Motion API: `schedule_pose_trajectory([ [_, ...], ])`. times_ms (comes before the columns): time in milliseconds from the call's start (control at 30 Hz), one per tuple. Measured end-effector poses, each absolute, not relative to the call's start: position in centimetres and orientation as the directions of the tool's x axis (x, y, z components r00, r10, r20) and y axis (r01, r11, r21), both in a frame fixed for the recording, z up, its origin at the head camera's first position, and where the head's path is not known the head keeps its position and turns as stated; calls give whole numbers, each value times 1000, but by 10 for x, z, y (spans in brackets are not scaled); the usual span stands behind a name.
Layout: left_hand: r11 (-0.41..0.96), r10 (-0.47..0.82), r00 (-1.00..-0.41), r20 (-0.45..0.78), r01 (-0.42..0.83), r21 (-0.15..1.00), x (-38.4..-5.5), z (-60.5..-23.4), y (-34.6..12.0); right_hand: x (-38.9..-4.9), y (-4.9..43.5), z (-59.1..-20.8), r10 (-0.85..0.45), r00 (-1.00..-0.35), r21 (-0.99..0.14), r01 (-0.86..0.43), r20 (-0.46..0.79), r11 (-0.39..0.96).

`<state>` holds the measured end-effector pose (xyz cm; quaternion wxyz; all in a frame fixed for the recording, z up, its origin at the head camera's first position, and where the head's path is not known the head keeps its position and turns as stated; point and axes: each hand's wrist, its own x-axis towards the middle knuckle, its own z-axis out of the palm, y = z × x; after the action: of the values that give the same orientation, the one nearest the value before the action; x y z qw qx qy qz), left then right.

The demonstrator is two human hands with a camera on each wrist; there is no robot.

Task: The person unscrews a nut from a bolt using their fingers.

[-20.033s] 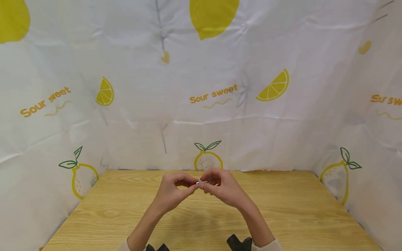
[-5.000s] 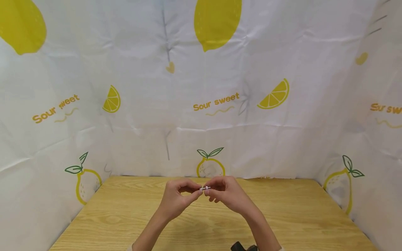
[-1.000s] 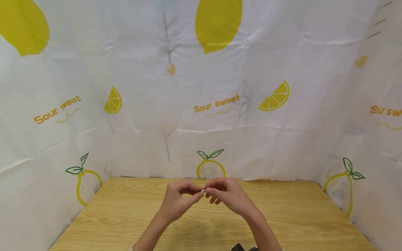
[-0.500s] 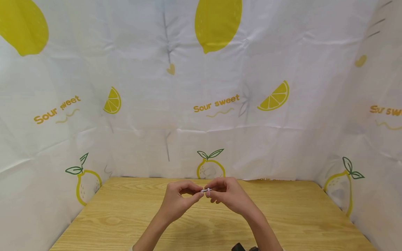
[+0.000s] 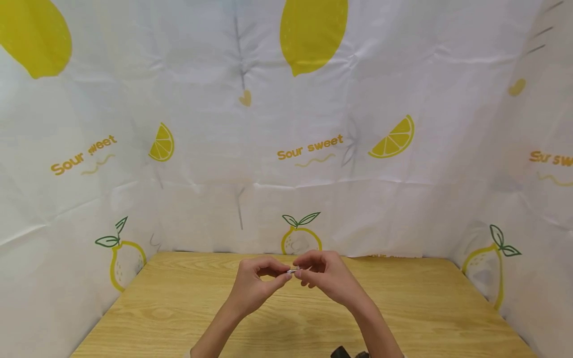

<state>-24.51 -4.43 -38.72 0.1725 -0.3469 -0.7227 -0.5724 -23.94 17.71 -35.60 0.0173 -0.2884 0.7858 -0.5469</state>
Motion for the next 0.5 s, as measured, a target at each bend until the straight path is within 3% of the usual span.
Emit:
schedule_pose_trajectory([
  [233,106,306,-707,637,691,716,-246,-388,-44,-240,178,-356,-474,-849,-886,-386,232,258],
  [500,112,305,-698,648,701,704,-248,-389,-45,-236,177,-353,-470,-844,-888,-399,258,229],
])
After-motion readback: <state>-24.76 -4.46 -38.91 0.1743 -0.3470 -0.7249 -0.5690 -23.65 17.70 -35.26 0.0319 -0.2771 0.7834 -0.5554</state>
